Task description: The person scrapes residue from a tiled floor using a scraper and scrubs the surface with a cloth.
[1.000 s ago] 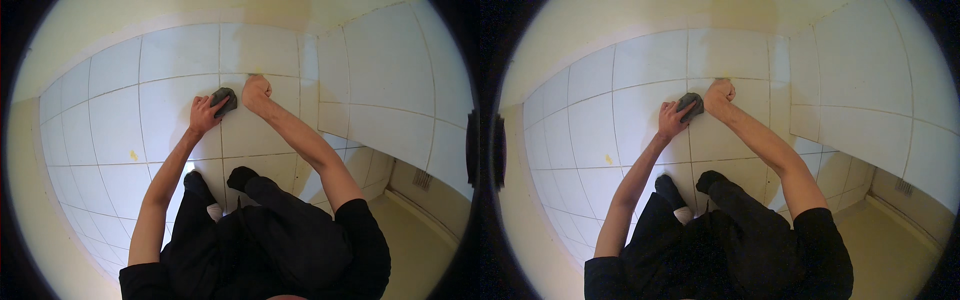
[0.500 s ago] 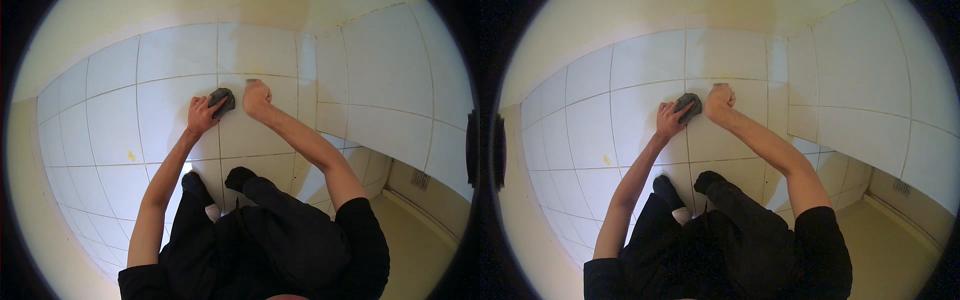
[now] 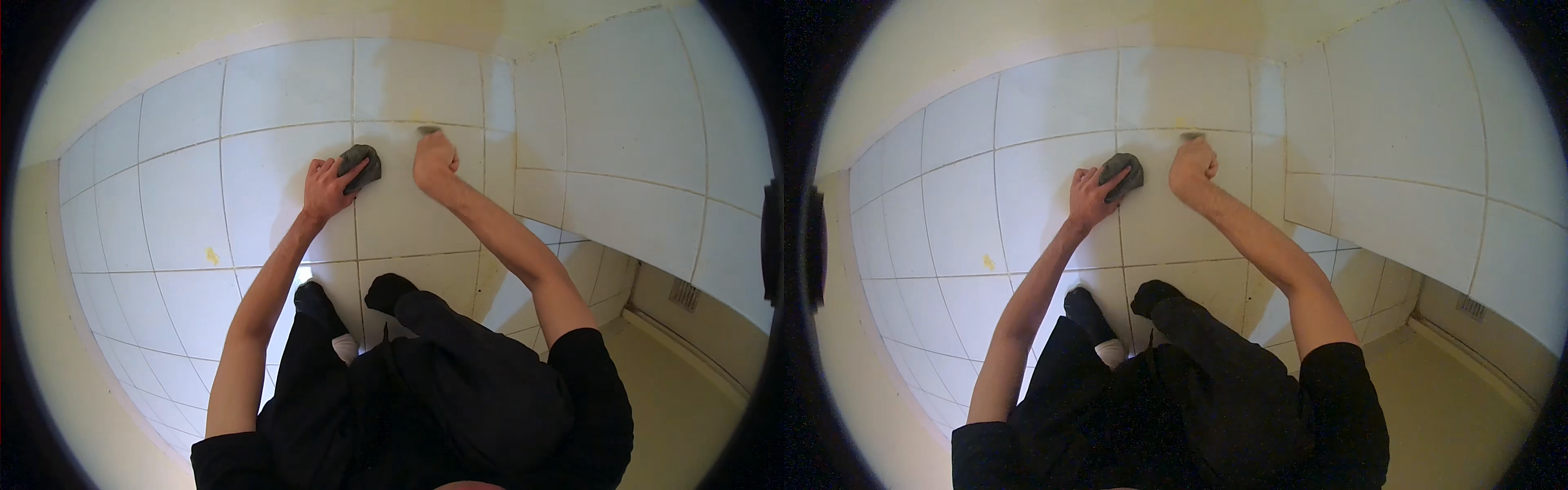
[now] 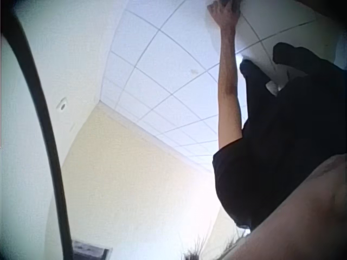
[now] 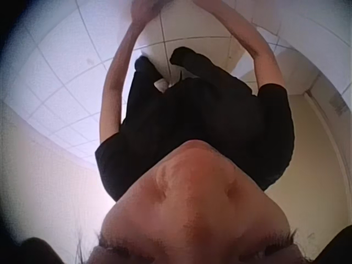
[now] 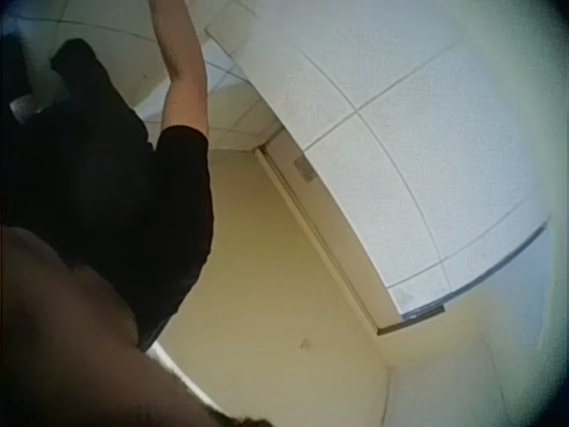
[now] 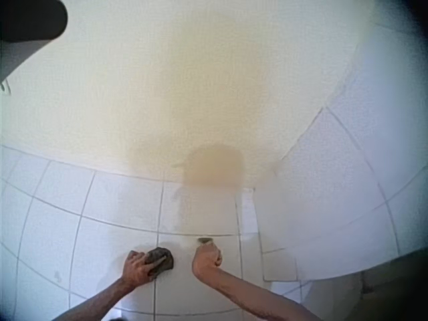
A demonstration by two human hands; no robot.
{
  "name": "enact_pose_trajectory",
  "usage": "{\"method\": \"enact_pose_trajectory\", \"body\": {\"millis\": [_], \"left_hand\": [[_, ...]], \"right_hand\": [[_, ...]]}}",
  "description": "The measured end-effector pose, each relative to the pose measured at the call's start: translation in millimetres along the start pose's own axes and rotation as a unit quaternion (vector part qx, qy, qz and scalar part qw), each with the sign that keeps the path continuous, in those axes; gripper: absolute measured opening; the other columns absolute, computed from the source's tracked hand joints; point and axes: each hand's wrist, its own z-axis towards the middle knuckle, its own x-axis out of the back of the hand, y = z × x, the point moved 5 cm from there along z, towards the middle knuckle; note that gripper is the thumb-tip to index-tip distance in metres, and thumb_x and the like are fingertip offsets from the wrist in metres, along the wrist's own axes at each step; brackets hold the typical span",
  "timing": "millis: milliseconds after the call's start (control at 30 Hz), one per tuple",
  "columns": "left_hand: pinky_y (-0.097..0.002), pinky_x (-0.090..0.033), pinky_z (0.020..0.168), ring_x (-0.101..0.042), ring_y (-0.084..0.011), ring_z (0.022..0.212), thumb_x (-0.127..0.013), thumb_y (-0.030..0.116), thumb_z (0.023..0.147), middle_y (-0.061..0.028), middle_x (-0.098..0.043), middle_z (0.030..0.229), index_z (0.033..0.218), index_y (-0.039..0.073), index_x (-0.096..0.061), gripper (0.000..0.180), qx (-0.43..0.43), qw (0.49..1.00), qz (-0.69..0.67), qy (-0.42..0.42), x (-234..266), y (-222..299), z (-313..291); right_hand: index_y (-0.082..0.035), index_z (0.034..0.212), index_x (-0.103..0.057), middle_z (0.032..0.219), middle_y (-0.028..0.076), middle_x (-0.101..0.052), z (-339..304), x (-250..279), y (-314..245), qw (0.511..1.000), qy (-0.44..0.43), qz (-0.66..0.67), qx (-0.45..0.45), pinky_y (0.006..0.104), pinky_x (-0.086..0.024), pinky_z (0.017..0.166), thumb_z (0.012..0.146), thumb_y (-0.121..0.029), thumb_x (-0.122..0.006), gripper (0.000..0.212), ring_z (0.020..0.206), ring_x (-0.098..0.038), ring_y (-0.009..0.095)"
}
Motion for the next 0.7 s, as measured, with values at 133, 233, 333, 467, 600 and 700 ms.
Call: {"method": "enact_pose_trajectory", "body": {"millis": [133,233,333,467,600,700], "left_hand": [[-0.0384,-0.042,0.079,-0.058,-0.0207,0.084,-0.084,0.021,0.061,-0.0041,-0.064,0.101,0.130,0.031,-0.065,0.072,-0.007,1.000,0.006,0.010,-1.3,0.7,-1.4],[-0.0386,-0.042,0.079,-0.059,-0.0213,0.085,-0.085,0.022,0.061,-0.0056,-0.065,0.103,0.131,0.031,-0.065,0.073,-0.004,1.000,0.007,0.007,-1.6,-0.1,-1.7],[-0.0384,-0.042,0.080,-0.059,-0.0215,0.086,-0.084,0.022,0.061,-0.0061,-0.065,0.103,0.131,0.031,-0.065,0.073,0.003,1.000,0.010,-0.012,0.1,-0.5,-3.1],[-0.0382,-0.042,0.079,-0.059,-0.0215,0.086,-0.084,0.021,0.061,-0.0057,-0.065,0.103,0.131,0.031,-0.065,0.073,-0.004,1.000,0.002,-0.009,-1.6,4.1,4.6],[-0.0380,-0.042,0.078,-0.059,-0.0212,0.085,-0.084,0.021,0.061,-0.0046,-0.065,0.102,0.131,0.030,-0.065,0.073,0.002,1.000,0.007,-0.005,0.4,1.3,-1.5],[-0.0380,-0.042,0.078,-0.059,-0.0212,0.085,-0.084,0.020,0.060,-0.0048,-0.065,0.102,0.131,0.030,-0.065,0.073,0.000,1.000,0.000,-0.001,0.5,1.1,-0.5]], "right_hand": [[-0.014,0.061,-0.061,0.060,-0.007,-0.054,-9.6,-1.3,0.7,0.998,0.013,0.060,0.002,0.0257,-0.025,0.035,0.053,0.002,-0.076,0.023,0.053,-0.047,0.007],[-0.015,0.064,-0.063,0.059,-0.006,-0.054,2.7,2.2,6.1,0.999,-0.005,-0.044,-0.029,0.0274,-0.026,0.034,0.055,0.000,-0.076,0.022,0.051,-0.047,0.009],[-0.010,0.068,-0.070,0.059,-0.004,-0.057,-11.2,12.6,0.9,0.998,-0.011,0.066,0.016,0.0288,-0.027,0.032,0.054,0.006,-0.074,0.022,0.050,-0.051,0.012],[-0.010,0.069,-0.071,0.061,-0.003,-0.060,14.3,-12.3,1.3,0.990,0.033,-0.088,-0.102,0.0299,-0.031,0.032,0.053,0.005,-0.076,0.023,0.051,-0.055,0.013],[-0.012,0.069,-0.069,0.061,-0.004,-0.058,1.5,10.2,-10.5,0.999,0.005,-0.038,0.022,0.0286,-0.029,0.033,0.053,0.001,-0.076,0.022,0.051,-0.051,0.011],[-0.015,0.067,-0.065,0.061,-0.005,-0.057,-3.4,10.5,-15.7,0.998,-0.008,-0.050,0.043,0.0276,-0.028,0.034,0.056,-0.002,-0.077,0.021,0.052,-0.049,0.010]]}}
